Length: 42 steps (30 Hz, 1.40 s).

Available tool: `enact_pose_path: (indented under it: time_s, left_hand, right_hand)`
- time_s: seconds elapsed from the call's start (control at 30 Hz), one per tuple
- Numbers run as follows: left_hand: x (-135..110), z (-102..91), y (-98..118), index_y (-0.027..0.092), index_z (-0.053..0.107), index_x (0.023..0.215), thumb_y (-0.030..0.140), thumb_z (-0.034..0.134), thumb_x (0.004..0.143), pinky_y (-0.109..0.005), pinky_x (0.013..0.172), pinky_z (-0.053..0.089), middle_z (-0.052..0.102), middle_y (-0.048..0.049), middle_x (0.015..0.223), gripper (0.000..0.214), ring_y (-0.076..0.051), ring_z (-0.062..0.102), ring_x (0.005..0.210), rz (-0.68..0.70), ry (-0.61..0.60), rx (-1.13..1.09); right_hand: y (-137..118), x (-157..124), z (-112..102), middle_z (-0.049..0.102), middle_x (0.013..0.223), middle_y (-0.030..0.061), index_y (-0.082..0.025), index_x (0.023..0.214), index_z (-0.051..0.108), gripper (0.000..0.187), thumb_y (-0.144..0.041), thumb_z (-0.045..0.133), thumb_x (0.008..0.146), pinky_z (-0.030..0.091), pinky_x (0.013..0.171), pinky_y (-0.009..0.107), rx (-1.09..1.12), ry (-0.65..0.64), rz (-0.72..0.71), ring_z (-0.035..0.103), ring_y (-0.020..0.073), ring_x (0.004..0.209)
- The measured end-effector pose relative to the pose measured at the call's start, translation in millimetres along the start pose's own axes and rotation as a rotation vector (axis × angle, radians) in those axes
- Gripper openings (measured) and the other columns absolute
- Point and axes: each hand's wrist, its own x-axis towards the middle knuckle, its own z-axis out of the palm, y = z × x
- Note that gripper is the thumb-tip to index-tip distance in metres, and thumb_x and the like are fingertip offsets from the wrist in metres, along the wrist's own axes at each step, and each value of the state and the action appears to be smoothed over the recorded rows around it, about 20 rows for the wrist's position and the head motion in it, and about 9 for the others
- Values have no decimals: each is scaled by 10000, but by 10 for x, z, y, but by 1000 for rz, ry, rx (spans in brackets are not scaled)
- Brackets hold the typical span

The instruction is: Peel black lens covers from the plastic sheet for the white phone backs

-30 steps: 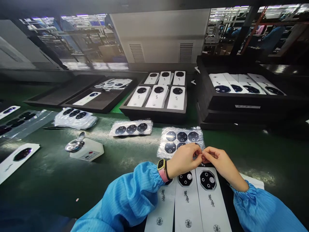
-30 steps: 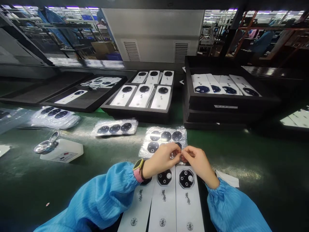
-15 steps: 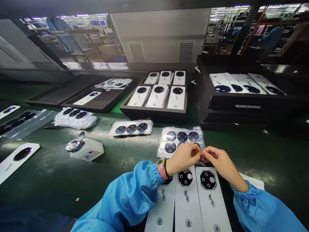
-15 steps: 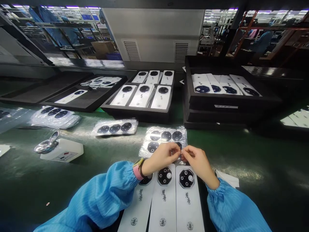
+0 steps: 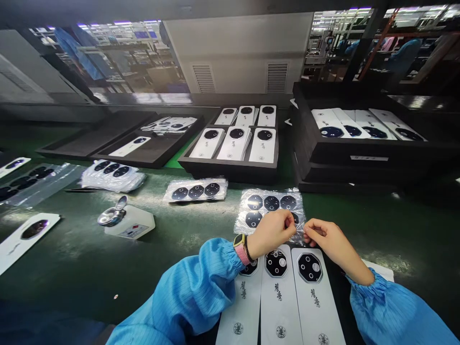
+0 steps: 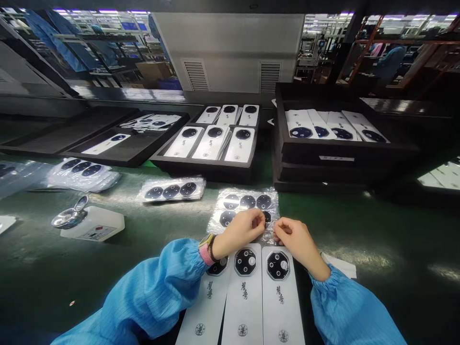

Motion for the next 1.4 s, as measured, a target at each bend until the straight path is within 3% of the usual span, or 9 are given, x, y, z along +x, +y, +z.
enact_pose_path:
  time_s: [0.13, 0.4, 0.5, 0.6, 0.67, 0.83, 0.93, 1.13, 1.4]
  left_hand:
    - [3, 39, -33, 179, 515, 712, 102, 516, 757, -253, 575, 430, 560, 8, 667, 89, -155, 551, 597, -3, -1, 123]
    - [10, 59, -70, 145, 530, 829, 135, 470, 848, -296, 581, 449, 574, -56, 819, 63, -175, 565, 616, -67, -3, 312]
    - [22, 48, -78, 140, 535, 838, 148, 504, 856, -281, 605, 452, 572, -28, 804, 37, -144, 552, 622, -79, -5, 318]
    - [34, 43, -89, 132, 540, 842, 157, 510, 869, -279, 614, 454, 572, -16, 796, 47, -136, 546, 634, -90, 4, 303]
    - [40, 33, -92, 132, 542, 836, 150, 509, 870, -281, 623, 455, 578, -19, 800, 51, -141, 556, 656, -93, 11, 285]
    - [38, -19, -61, 155, 558, 835, 191, 431, 912, -283, 652, 469, 618, -34, 801, 153, -174, 605, 724, -76, 6, 211]
    - [30, -23, -53, 163, 574, 913, 263, 540, 869, -284, 675, 487, 648, -40, 886, 114, -194, 632, 794, -55, -21, 170]
    - [40, 37, -118, 178, 571, 999, 106, 563, 812, -269, 678, 492, 663, -18, 866, 201, -181, 641, 786, -51, -46, 157]
    - [53, -35, -168, 133, 580, 970, 102, 516, 872, -314, 698, 495, 621, -33, 896, 120, -161, 603, 770, -69, -11, 240]
  right_hand:
    - [14, 2, -30, 465, 439, -32, -234, 456, 445, 191, -283, 471, 639, 358, 489, 265, -228, 54, 12, 453, 141, 466]
    - [104, -30, 80, 489, 451, -26, -232, 464, 399, 217, -150, 483, 646, 259, 416, 245, -590, 151, -30, 426, 139, 413]
    - [111, -44, 82, 603, 656, 14, -237, 638, 526, 111, -160, 476, 701, 326, 433, 257, -650, 189, -147, 534, 174, 535]
    - [115, -39, 78, 651, 934, 57, -236, 834, 598, 214, -127, 441, 737, 475, 619, 304, -670, 166, -316, 605, 222, 852]
    - [133, -28, 83, 659, 996, 61, -232, 887, 617, 288, -89, 418, 736, 494, 750, 339, -679, 135, -408, 589, 229, 960]
    - [200, -16, 93, 670, 1023, 75, -211, 1031, 612, 400, -57, 373, 749, 511, 743, 377, -699, 128, -518, 602, 238, 952]
    - [218, -17, 90, 673, 1006, 70, -208, 1008, 611, 382, -59, 370, 752, 521, 724, 377, -706, 144, -547, 609, 237, 936]
    - [239, -1, 109, 644, 1003, 103, -169, 993, 571, 346, -65, 374, 728, 538, 722, 370, -708, 194, -558, 615, 231, 899]
    - [278, 11, 128, 652, 927, 100, -184, 915, 556, 275, -87, 373, 735, 543, 704, 385, -723, 203, -553, 612, 249, 892]
